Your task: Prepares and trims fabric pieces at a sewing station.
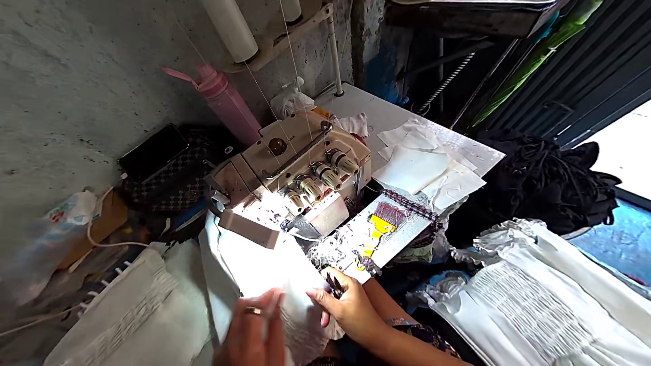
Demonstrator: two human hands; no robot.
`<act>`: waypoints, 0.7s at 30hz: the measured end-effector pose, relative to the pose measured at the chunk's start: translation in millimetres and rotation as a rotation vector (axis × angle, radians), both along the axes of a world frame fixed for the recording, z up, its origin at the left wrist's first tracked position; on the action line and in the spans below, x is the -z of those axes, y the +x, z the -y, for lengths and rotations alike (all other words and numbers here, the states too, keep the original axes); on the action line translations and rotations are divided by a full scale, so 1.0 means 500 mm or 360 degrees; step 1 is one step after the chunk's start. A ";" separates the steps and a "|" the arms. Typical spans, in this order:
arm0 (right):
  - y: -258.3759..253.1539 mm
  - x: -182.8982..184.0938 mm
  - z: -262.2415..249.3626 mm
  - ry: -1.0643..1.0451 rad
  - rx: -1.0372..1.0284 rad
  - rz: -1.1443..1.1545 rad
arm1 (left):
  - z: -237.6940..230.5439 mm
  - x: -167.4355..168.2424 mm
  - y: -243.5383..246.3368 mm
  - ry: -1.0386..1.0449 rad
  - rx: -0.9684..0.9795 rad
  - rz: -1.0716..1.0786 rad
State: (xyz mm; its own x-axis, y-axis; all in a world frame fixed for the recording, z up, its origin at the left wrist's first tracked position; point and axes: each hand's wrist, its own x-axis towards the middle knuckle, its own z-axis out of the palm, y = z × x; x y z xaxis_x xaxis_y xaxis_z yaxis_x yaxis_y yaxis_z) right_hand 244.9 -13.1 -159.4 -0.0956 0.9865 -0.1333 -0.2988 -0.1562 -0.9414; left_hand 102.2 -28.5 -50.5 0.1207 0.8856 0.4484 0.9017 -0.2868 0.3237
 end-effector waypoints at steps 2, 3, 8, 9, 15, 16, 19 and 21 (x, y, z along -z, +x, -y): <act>0.003 -0.008 0.008 0.0037 -0.0036 -0.0041 | 0.013 0.020 0.047 -0.0029 0.0070 -0.0117; 0.005 -0.010 0.009 0.0051 -0.0045 -0.0048 | 0.013 0.039 0.063 -0.0017 0.0082 -0.0165; -0.004 -0.017 -0.013 0.0140 -0.0061 0.0026 | -0.027 0.091 0.062 0.0185 -0.0019 -0.0373; -0.006 -0.019 -0.017 0.0123 -0.0099 0.0025 | -0.037 0.091 0.054 0.0194 -0.0029 -0.0379; -0.005 -0.016 -0.012 -0.0008 -0.0190 -0.0057 | -0.055 0.026 -0.016 0.0100 -0.0052 -0.0119; -0.004 -0.015 -0.008 0.0003 -0.0183 -0.0056 | -0.047 0.030 -0.002 0.0099 -0.0013 -0.0132; -0.007 -0.014 -0.009 0.0108 -0.0120 -0.0009 | -0.044 0.066 0.039 0.0195 -0.0012 -0.0294; -0.010 -0.012 -0.017 0.0177 -0.0091 0.0056 | -0.053 0.083 0.047 0.0257 -0.0038 -0.0399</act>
State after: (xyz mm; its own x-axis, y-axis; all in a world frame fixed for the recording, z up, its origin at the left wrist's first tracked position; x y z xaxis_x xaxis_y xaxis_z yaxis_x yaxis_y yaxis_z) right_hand 239.8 -4.6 -153.3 -0.1490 0.9884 -0.0277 -0.2592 -0.0661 -0.9636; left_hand 125.9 -2.0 -92.0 0.2254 0.8093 0.5424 0.9549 -0.2940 0.0418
